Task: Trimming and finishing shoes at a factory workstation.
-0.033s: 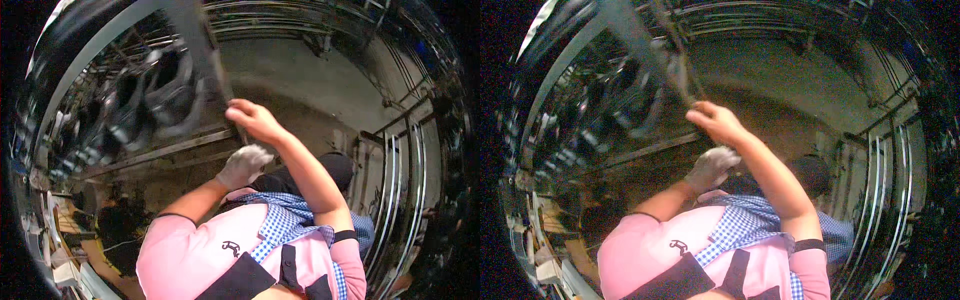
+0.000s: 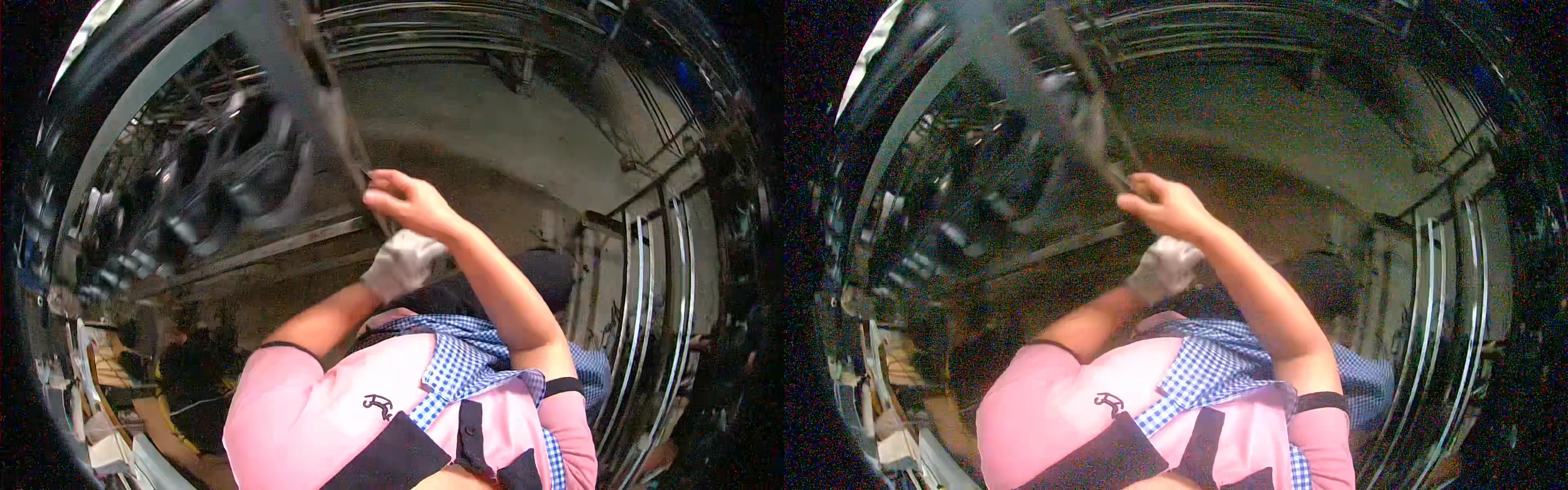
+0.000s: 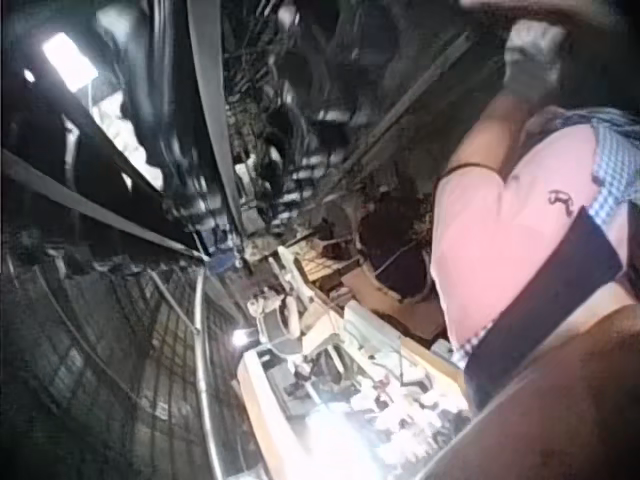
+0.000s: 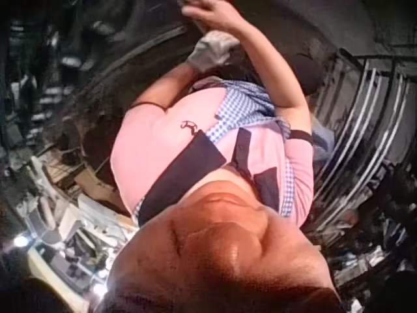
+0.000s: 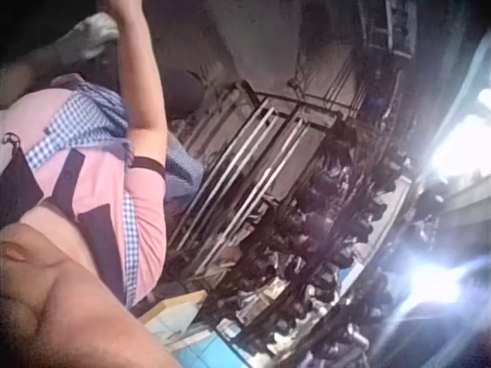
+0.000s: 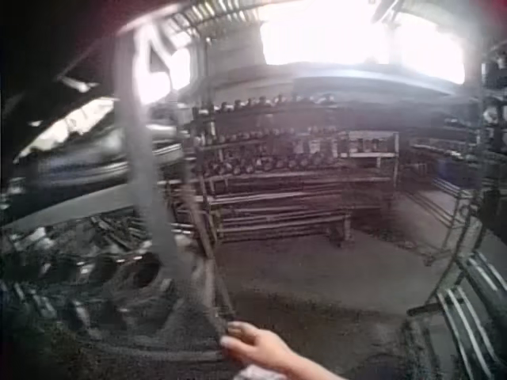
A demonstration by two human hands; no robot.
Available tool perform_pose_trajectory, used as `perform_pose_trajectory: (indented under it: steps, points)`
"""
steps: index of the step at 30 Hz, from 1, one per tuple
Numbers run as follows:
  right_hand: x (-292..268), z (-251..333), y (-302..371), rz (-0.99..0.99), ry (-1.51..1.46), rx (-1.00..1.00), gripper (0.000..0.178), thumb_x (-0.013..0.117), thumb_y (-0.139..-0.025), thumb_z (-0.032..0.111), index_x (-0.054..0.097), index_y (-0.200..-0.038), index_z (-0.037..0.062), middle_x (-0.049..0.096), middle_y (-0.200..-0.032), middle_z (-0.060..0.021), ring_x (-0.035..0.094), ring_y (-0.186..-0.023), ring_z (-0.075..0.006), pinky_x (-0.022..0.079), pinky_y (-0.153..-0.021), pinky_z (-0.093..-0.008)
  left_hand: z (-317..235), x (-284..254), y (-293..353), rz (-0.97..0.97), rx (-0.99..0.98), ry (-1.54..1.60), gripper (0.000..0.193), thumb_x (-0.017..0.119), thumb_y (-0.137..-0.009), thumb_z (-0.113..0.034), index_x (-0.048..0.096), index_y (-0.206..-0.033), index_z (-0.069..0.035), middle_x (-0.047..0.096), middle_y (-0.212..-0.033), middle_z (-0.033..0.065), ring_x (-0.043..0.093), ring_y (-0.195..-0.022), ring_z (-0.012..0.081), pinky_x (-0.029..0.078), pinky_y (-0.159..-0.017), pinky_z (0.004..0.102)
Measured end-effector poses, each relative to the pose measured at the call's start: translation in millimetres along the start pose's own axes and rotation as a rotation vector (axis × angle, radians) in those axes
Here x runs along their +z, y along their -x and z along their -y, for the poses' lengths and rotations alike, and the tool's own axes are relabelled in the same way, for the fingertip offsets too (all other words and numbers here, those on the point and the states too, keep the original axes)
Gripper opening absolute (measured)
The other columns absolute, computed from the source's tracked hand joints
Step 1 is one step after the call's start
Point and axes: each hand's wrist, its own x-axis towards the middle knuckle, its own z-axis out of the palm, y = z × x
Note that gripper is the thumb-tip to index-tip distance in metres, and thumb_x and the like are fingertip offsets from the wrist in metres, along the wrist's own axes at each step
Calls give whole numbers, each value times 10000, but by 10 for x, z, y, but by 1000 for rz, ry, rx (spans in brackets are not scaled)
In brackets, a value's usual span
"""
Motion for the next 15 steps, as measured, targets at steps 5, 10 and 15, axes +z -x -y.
perform_pose_trajectory:
  steps: [5, 10, 15]
  points:
    - [-563, -413, 755, -162, 31, 169, 428, 600, -843, 244, 493, -1216, 64, 641, -1018, -99, 602, -920, -156, 463, -797, -293, 928, 532, -333, 1140, -543, -772, 330, 536, -814, -281, 639, -1093, -137, 595, -1154, 51, 557, -1065, 236, 449, -835, 408]
    - [-1091, -811, 1689, -571, -200, 228, 278, 540, -895, 191, 559, -1098, 1, 639, -862, -63, 595, -846, -131, 446, -776, -260, 1447, 518, 362, 1293, -890, -602, 330, 541, -809, -241, 622, -1124, -184, 566, -1206, 14, 539, -1105, 232, 451, -836, 430]
    - [-1265, -1089, 2413, -833, -324, 338, 262, 578, -871, 205, 583, -1045, 9, 630, -775, -48, 589, -776, -111, 434, -776, -256, 1395, 654, 564, 1298, -923, -559, 382, 553, -741, -248, 629, -1094, -123, 567, -1198, 79, 551, -1094, 249, 444, -880, 410]
